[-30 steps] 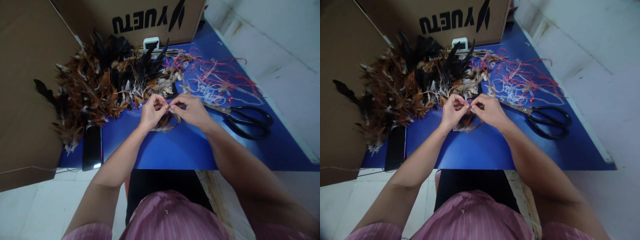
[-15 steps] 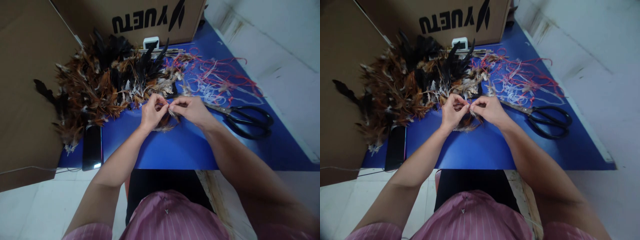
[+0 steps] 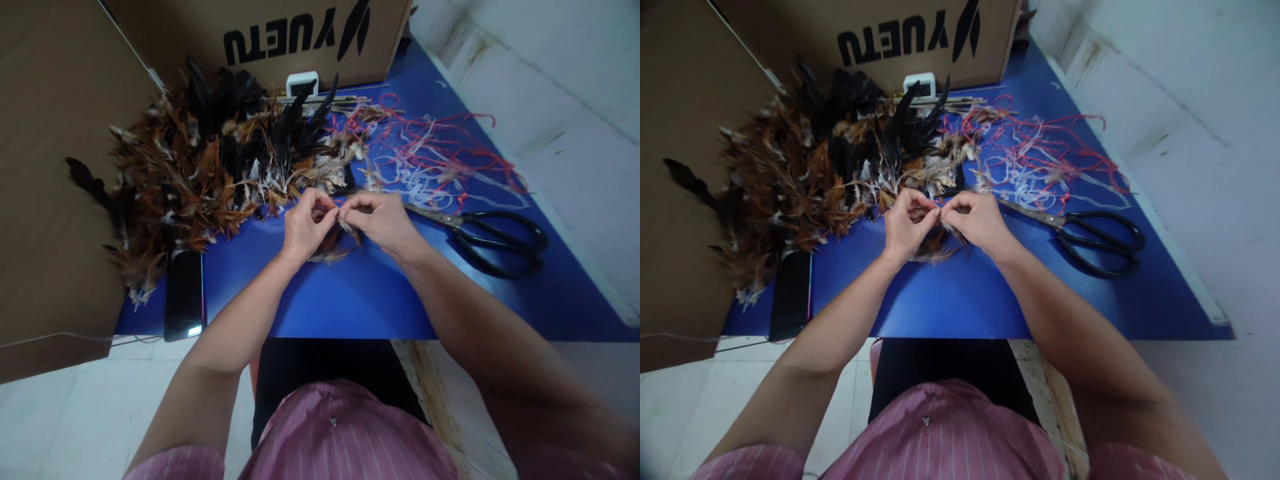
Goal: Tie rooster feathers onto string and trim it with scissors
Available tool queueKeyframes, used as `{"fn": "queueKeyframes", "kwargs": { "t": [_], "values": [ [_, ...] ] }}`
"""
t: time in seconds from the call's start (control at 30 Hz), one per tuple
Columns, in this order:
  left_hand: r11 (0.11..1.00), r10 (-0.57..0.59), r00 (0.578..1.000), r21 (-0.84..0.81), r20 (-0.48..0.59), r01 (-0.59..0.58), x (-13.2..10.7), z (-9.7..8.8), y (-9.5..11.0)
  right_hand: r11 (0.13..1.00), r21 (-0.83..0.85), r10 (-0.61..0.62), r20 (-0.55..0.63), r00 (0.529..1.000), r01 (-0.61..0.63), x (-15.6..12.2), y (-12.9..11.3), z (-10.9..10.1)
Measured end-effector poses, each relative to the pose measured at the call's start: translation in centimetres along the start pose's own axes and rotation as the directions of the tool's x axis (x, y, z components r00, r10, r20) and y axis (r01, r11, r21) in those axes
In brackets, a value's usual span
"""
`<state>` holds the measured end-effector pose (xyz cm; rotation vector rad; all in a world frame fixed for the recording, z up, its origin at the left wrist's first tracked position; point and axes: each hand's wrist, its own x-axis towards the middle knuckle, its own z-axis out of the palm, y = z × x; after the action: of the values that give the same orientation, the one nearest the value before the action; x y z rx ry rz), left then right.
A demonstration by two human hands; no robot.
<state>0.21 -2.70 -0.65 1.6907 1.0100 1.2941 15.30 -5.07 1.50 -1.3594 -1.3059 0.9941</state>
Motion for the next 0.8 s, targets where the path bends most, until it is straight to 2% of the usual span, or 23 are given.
{"fn": "queueKeyframes", "kwargs": {
  "t": [0.33,0.63,0.8],
  "values": [
    [0.997,-0.022,1.000,-0.079,-0.006,0.021,0.1,0.1,-0.6,0.999,0.048,0.022,0.023,1.000,-0.023,0.0,0.1,-0.1],
    [0.991,0.124,0.992,0.061,-0.033,-0.122,0.3,0.3,-1.5,0.999,-0.004,0.036,0.011,0.999,-0.036,0.0,-0.5,0.0],
    [0.985,0.153,0.988,0.078,-0.024,-0.151,0.3,0.1,-1.5,0.997,0.045,0.066,0.025,0.998,-0.067,0.0,-0.4,0.0]
  ]
}}
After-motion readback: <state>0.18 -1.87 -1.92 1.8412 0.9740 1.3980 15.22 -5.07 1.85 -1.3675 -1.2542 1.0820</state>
